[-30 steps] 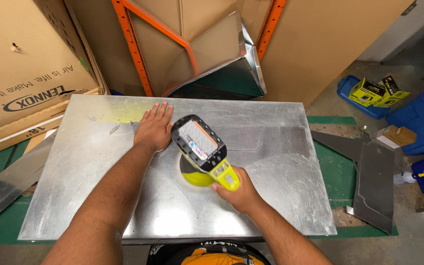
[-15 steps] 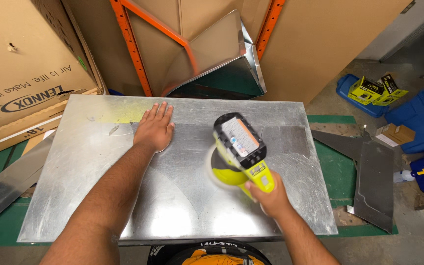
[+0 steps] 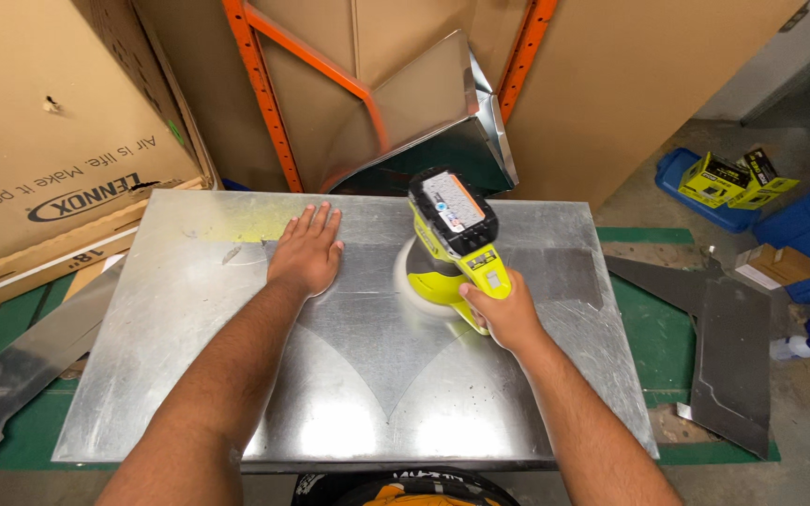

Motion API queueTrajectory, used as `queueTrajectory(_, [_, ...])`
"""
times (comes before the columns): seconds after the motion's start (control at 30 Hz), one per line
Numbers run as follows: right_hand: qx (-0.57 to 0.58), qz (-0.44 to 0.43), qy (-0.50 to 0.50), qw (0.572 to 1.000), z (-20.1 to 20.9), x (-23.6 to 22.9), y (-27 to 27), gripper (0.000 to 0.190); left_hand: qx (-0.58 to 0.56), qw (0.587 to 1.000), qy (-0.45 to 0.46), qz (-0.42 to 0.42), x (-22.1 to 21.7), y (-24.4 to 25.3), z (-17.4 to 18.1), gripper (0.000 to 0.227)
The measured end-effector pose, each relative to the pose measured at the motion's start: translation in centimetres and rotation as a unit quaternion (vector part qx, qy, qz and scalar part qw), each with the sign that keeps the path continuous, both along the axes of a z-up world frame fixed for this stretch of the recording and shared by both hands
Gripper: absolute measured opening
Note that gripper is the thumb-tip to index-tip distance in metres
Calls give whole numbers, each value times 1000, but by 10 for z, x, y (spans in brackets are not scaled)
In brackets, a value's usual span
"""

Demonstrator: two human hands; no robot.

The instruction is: The person uses a cordless rotary polisher to buff a large flat metal sheet on a workbench. They move the tool in circular and sweeping motions across the surface while holding the sheet steady with the other hand.

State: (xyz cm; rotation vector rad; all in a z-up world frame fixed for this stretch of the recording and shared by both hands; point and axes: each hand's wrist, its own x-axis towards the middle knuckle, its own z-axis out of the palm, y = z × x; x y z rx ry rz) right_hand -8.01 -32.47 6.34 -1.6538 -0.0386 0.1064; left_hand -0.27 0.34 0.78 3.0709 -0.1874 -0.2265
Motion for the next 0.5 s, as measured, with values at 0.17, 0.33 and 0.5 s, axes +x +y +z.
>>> queueTrajectory(0.17, [-17,41,-7,999,-1,-14,21,22,3,1000,-1,0,3,0,-6,64])
queueTrajectory(0.33, [-35,97,-38,994,-7,-46,38,24,-4,1000,-4,-5,-1,-1,-1,64])
queueTrajectory(0.5, [-7,142,-23,990,-8,-83,42,26,-11,999,-20,-29,-3,1,1,61])
